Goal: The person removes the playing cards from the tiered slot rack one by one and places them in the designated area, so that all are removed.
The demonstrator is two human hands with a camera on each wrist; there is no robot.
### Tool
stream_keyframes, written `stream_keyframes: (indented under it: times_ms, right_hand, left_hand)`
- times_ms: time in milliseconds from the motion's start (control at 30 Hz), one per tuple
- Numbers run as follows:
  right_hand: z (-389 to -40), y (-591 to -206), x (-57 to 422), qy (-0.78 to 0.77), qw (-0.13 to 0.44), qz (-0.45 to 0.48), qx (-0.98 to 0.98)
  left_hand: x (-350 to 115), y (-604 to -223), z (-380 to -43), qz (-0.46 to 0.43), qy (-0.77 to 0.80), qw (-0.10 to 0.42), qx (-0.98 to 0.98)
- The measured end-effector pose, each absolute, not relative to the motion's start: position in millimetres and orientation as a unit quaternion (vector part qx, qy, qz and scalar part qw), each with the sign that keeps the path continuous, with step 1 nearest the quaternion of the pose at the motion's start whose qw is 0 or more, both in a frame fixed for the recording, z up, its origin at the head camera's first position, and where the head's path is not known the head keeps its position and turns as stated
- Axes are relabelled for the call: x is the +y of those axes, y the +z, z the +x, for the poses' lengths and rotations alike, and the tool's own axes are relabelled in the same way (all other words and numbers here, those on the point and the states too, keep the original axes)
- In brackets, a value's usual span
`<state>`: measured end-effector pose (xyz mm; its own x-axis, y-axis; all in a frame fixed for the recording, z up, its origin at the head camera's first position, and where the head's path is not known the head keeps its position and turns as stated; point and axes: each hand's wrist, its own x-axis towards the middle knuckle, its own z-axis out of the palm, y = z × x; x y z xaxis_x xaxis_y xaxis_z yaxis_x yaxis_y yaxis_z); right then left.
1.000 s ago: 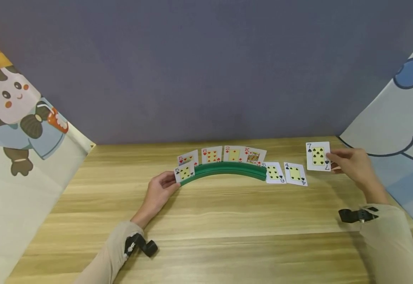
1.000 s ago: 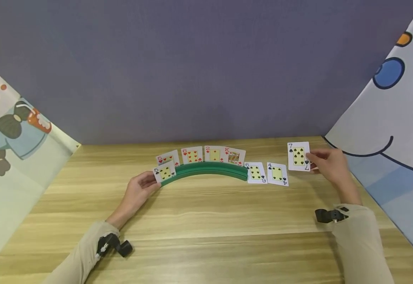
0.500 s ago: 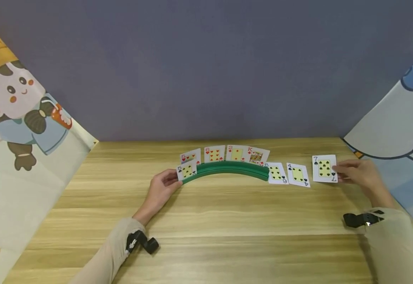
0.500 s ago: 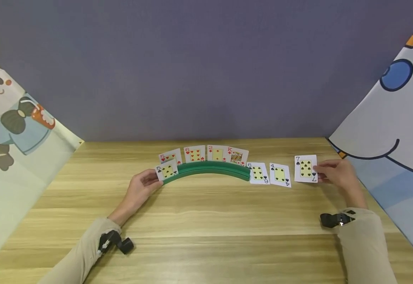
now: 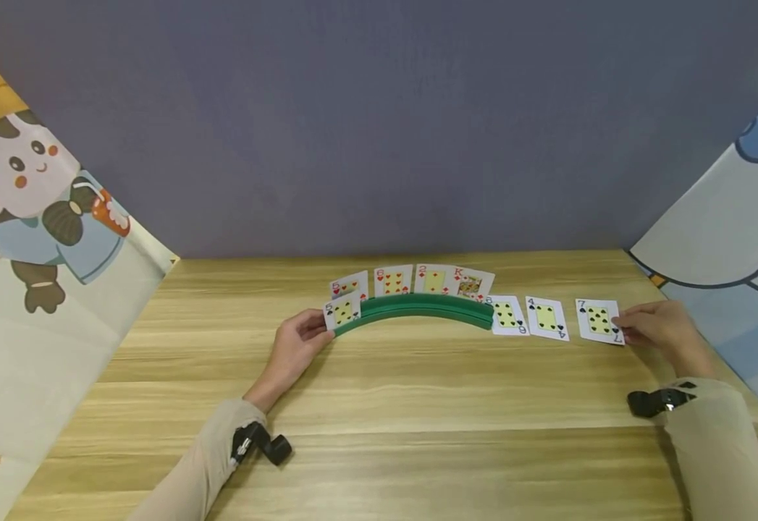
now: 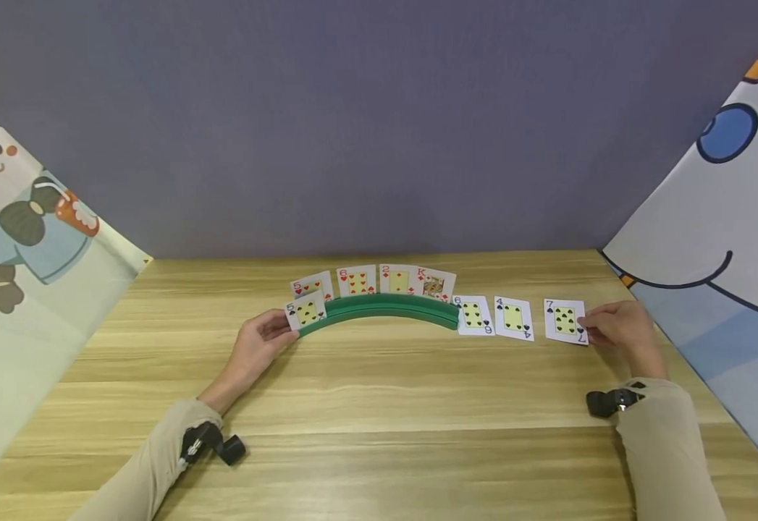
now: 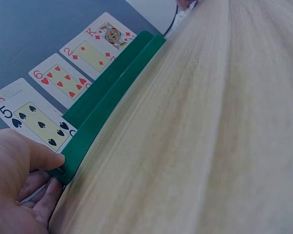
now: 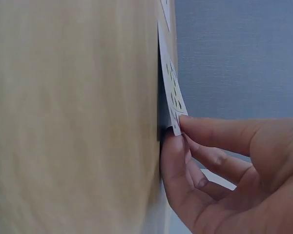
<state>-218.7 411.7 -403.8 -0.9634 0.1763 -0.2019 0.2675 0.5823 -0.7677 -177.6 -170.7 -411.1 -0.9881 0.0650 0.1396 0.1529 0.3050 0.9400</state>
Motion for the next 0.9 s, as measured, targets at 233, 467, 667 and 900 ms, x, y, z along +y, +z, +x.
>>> stream_keyframes:
  times_ms: [233, 467, 667, 900]
  right_hand:
    - [-222.4, -401.8, 411.3, -0.425, 0.040, 0.124, 0.896]
    - [-225.6, -402.9, 408.0, -0.425, 0.038, 0.135, 0.894]
    - [-227.9, -406.6, 407.0, -0.414, 0.045, 0.140, 0.898]
    - [-226.7, -403.4, 407.4, -0.382, 0.045, 0.145, 0.912]
  left_hand:
    - [-169.8, -407.9, -178.4, -0.070, -0.584, 0.041, -0.808]
    - [-171.1, -408.1, -177.3, -0.064, -0.584, 0.037, -0.808]
    - [-172.4, -411.8, -176.8, -0.065, -0.586, 0.036, -0.807]
    - [-173.1, -413.2, -176.8, -0.070, -0.586, 0.038, -0.806]
